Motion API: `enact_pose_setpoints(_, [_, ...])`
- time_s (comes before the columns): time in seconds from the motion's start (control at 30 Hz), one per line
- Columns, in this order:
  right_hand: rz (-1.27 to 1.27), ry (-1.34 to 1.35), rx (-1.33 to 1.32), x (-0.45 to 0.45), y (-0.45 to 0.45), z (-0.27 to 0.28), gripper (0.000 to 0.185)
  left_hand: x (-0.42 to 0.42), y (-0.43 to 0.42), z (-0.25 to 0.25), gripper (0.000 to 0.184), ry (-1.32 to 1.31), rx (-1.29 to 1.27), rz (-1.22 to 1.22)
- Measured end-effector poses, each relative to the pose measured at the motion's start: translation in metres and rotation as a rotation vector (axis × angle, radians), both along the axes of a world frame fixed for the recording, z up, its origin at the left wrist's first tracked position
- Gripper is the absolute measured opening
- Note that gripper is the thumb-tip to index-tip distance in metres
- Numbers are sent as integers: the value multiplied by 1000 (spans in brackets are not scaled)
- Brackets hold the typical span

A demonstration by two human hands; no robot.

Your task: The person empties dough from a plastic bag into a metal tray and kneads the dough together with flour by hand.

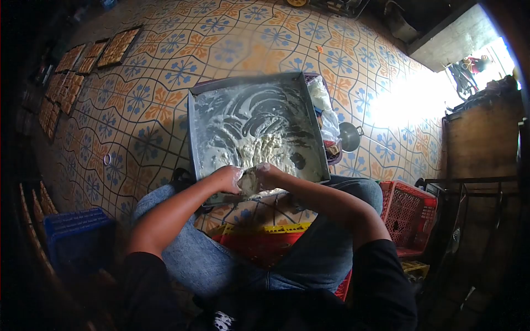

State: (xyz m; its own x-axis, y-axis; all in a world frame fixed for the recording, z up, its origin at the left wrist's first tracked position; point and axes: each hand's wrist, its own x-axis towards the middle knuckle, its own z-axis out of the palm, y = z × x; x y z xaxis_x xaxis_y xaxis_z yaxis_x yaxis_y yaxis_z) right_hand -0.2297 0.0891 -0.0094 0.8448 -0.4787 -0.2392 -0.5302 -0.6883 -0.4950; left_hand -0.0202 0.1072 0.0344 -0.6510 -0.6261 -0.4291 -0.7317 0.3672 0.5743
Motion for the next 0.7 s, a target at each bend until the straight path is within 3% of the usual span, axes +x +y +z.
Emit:
enact_pose_setpoints(0.13, [-13, 117, 21, 2, -12, 34, 24, -3, -2, 3, 43, -76, 108, 5])
enact_pose_setpoints(0.27, [-200, 125, -91, 0, -30, 82, 22, -2, -16, 31, 39, -35, 135, 177])
enact_pose_setpoints(0.37, [-304, 148, -227, -1, -46, 94, 23, 3, -23, 50, 37, 140, -110, 388])
enact_pose_setpoints(0.43, [-362, 48, -310, -4, -48, 105, 23, -2, -27, 93, 42, 80, -87, 391])
enact_pose_setpoints(0.57, [-53, -92, -258, -13, -32, 93, 21, 5, -22, 87, 52, 64, 7, 243])
enact_pose_setpoints(0.6, [91, 27, -153, -16, -27, 95, 23, 7, -20, 80, 55, 74, 62, 169])
enact_pose_setpoints(0.7, [160, 34, -24, -30, -15, 118, 29, 5, -17, 106, 56, -73, 199, 25])
